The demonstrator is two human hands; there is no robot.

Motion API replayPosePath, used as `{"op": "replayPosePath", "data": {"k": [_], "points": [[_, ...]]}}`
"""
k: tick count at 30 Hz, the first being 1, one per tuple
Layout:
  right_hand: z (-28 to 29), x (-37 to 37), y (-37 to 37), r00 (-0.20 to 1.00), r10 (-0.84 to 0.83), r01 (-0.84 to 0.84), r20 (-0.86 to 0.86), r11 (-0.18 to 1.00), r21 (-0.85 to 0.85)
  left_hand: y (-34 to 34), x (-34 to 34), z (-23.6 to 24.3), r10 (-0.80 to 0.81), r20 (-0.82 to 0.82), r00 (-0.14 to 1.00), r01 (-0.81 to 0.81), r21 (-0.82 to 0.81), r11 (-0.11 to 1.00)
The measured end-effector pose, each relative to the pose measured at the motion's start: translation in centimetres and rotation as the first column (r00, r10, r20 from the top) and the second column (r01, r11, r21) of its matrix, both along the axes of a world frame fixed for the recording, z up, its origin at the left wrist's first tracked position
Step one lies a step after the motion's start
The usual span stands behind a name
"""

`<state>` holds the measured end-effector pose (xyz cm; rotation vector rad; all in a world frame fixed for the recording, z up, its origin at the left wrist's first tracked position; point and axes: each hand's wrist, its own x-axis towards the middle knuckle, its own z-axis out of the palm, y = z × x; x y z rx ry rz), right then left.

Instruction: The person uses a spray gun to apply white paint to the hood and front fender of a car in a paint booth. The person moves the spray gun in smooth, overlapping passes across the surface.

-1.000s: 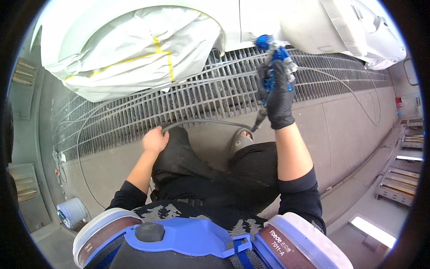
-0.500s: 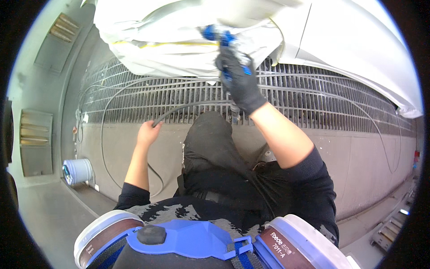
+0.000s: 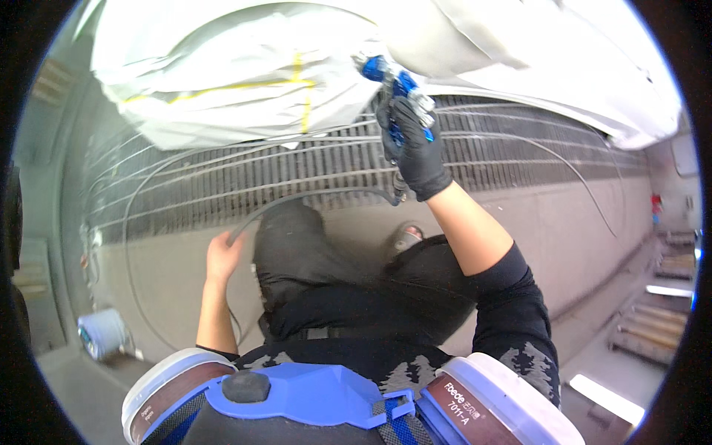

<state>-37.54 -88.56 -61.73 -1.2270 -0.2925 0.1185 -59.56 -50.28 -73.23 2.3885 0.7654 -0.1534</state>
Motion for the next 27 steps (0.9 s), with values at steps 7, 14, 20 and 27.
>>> {"op": "replayPosePath", "data": {"k": [7,14,20,27], "points": [[0.7,-1.7,-10.4,0.79,-0.607,0.609,-0.085,0.793,0.003,-4.9,6.6,-2.6,-0.27,-0.059,0.961,0.268,-0.033,0.963],[1.8,-4.9,-9.1,0.959,-0.156,0.197,-0.236,0.967,0.162,-7.8,11.6,-6.4,-0.442,-0.237,0.865,0.49,0.216,0.844],[-0.4,-3.5,-12.1,0.887,-0.399,0.378,-0.231,0.916,-0.132,-8.8,11.7,-6.8,-0.464,-0.333,0.821,0.556,0.274,0.785],[-0.3,-1.1,-13.6,0.791,-0.569,0.578,-0.225,0.815,-0.028,-8.7,11.7,-8.2,-0.467,-0.184,0.865,0.502,0.335,0.797]]}}
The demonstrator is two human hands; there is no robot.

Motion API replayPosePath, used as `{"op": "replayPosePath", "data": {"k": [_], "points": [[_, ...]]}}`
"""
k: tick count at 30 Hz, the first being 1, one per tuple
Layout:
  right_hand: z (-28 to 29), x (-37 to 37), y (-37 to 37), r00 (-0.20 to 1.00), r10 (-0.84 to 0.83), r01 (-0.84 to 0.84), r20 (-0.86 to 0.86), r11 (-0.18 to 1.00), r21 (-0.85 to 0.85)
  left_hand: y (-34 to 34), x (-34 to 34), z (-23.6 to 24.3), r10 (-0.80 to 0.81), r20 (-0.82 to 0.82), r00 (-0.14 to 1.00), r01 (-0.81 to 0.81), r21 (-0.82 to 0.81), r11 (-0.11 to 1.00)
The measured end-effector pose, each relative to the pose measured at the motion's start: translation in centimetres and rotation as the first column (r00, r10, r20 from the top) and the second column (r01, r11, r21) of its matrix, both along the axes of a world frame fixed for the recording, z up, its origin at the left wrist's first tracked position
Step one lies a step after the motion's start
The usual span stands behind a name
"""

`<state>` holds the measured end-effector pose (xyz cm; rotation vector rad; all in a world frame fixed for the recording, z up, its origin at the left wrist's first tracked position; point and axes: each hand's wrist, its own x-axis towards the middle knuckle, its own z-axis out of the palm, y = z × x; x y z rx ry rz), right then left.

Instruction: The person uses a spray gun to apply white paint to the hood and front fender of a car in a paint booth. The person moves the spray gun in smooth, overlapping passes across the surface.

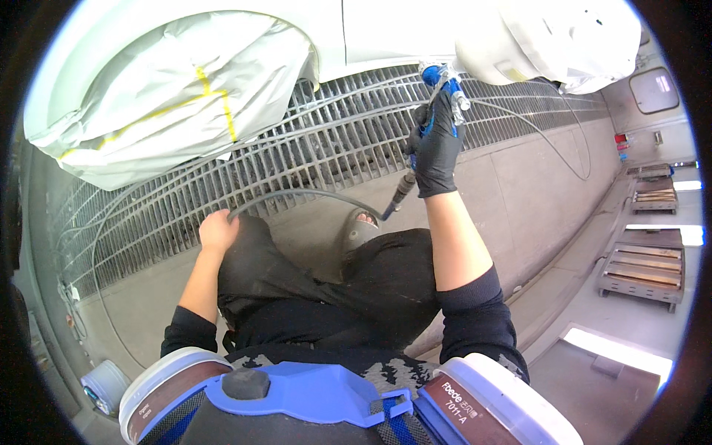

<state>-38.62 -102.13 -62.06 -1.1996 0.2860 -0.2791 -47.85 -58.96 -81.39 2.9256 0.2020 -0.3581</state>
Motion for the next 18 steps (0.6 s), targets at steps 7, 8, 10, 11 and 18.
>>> {"op": "replayPosePath", "data": {"k": [7,8,10,11,18], "points": [[-1.5,-1.2,4.1,0.911,0.412,-0.399,-0.034,0.898,0.185,0.0,1.3,-0.8,-0.052,-0.122,0.991,0.055,0.015,0.998],[-1.9,-1.2,4.3,0.889,0.455,-0.436,-0.061,0.878,0.196,0.0,1.3,-0.7,-0.05,-0.125,0.991,0.051,0.006,0.999],[-2.7,-0.8,4.0,0.918,0.387,-0.376,-0.084,0.919,0.117,0.0,1.3,-0.5,-0.056,-0.134,0.989,0.06,0.029,0.998],[-3.3,0.0,4.1,0.959,0.274,-0.273,-0.073,0.962,0.026,0.1,1.3,-0.4,-0.05,-0.138,0.989,0.053,0.024,0.998],[-4.7,2.9,1.0,0.988,0.018,-0.022,-0.152,1.0,-0.022,0.0,1.2,0.0,0.008,-0.109,0.994,-0.01,-0.026,1.0]]}}
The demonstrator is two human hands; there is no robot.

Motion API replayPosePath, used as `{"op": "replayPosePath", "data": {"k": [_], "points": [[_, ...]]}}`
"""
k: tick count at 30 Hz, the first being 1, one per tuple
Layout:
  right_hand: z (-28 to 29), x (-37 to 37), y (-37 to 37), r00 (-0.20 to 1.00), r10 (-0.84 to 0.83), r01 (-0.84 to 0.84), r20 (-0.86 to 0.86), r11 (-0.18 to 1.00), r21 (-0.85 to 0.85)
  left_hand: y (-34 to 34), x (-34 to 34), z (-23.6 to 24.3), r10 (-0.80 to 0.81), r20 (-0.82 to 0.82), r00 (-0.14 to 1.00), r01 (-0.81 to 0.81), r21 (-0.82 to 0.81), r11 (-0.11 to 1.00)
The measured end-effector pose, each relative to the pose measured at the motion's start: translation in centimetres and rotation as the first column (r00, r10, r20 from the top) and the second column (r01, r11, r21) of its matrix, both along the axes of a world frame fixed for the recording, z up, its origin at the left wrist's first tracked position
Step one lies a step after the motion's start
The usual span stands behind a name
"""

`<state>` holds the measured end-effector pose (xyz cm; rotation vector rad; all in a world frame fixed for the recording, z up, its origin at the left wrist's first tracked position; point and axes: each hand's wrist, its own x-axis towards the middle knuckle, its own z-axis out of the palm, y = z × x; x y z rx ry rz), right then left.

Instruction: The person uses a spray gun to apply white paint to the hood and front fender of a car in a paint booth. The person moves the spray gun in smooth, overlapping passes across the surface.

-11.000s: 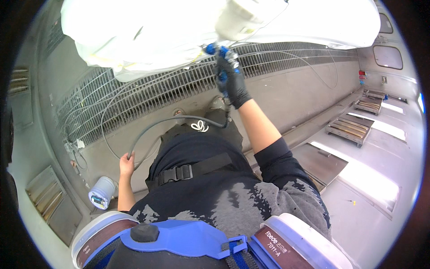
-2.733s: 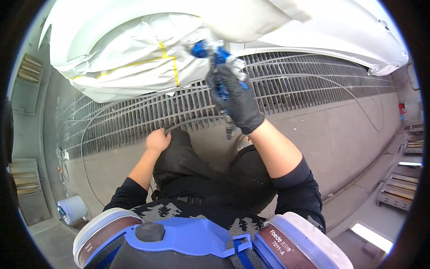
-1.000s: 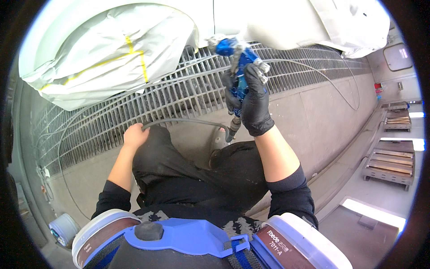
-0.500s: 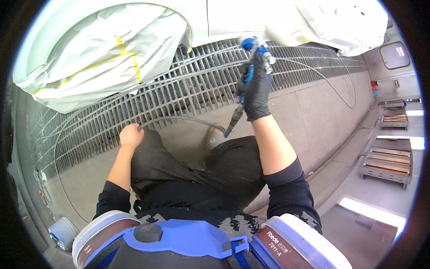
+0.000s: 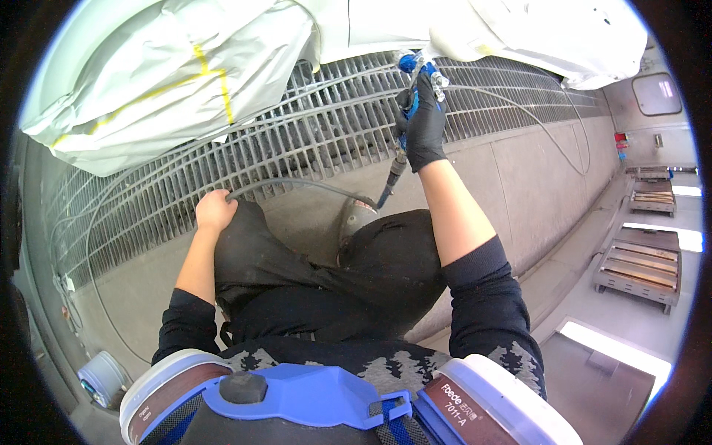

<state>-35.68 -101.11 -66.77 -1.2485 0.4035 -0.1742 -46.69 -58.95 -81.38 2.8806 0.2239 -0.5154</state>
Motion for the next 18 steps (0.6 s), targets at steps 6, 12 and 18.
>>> {"op": "replayPosePath", "data": {"k": [6,12,18], "points": [[0.0,-0.7,1.8,0.995,0.069,-0.07,-0.067,0.997,-0.012,-0.3,0.1,0.0,-0.001,0.021,1.0,0.001,-0.008,1.0],[-1.7,-0.7,2.0,0.943,0.332,-0.332,-0.007,0.943,0.0,-0.3,0.1,-0.3,-0.031,0.026,0.999,0.03,0.012,0.999],[-3.1,1.1,0.8,0.991,0.078,-0.084,-0.104,0.995,-0.051,0.4,-0.3,-0.2,-0.009,0.035,0.999,0.008,0.014,1.0]]}}
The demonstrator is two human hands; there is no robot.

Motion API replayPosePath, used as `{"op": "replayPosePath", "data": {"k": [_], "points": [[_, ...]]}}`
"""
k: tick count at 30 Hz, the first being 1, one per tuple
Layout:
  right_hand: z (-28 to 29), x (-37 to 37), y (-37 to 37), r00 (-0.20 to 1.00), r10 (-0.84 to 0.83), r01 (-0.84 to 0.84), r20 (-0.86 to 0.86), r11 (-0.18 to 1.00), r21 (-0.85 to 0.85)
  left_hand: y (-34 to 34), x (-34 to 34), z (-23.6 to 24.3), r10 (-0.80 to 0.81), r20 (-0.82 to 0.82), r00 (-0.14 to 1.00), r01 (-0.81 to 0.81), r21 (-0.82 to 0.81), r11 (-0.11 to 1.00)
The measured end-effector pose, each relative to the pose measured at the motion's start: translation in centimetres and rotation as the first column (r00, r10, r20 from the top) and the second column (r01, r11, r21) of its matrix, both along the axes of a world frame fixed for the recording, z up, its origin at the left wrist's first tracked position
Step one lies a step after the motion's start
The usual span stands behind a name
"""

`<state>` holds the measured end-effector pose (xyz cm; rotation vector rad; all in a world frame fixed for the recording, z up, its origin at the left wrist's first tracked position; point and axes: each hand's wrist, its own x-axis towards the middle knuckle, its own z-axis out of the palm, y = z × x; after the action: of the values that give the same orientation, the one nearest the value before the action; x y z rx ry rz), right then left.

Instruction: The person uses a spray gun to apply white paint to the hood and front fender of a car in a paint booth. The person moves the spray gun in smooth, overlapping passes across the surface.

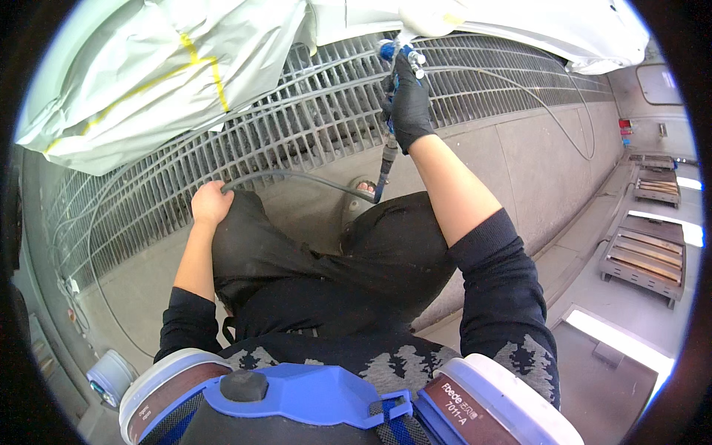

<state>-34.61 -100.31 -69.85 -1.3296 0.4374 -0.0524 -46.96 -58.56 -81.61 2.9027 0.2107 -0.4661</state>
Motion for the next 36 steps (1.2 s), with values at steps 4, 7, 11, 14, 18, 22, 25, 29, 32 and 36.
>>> {"op": "replayPosePath", "data": {"k": [4,7,11,14,18,22,25,29,32,36], "points": [[0.3,0.1,1.0,0.995,-0.03,0.031,-0.093,0.999,0.009,0.2,-0.4,0.1,0.013,0.082,0.997,-0.012,-0.016,1.0],[0.4,-0.1,1.9,0.989,0.097,-0.083,-0.114,0.989,0.124,0.2,-0.5,0.1,0.006,0.057,0.998,-0.005,-0.013,1.0],[-0.3,0.2,1.5,0.965,0.231,-0.193,-0.125,0.947,0.259,0.1,-0.6,0.4,-0.021,0.03,0.999,0.021,-0.004,1.0],[-1.3,1.2,0.9,0.987,0.112,-0.098,-0.112,0.987,0.124,0.5,-0.7,0.8,-0.004,-0.02,1.0,0.004,0.006,1.0],[-3.0,2.1,2.3,0.989,-0.139,0.137,-0.044,0.989,-0.046,1.1,-1.2,1.0,0.027,0.028,0.999,-0.027,-0.012,1.0],[-4.3,2.0,4.7,0.994,-0.024,0.031,-0.109,0.997,0.064,1.3,-1.9,1.0,0.059,0.061,0.996,-0.06,0.001,0.998],[-4.7,1.3,6.1,0.982,0.035,-0.023,-0.188,0.998,0.063,1.5,-2.2,1.2,0.07,0.003,0.998,-0.07,0.029,0.997],[-4.3,1.0,7.4,0.975,0.173,-0.17,-0.136,0.985,0.037,2.0,-2.4,1.3,0.063,0.025,0.998,-0.064,0.042,0.997],[-3.5,0.4,8.2,0.991,0.113,-0.082,0.065,0.928,-0.363,2.2,-2.5,1.3,0.117,0.013,0.993,-0.117,0.025,0.993],[-2.6,-1.1,8.8,0.93,0.303,-0.099,0.207,0.751,-0.653,2.1,-2.7,1.2,0.117,0.06,0.991,-0.118,0.006,0.993]]}}
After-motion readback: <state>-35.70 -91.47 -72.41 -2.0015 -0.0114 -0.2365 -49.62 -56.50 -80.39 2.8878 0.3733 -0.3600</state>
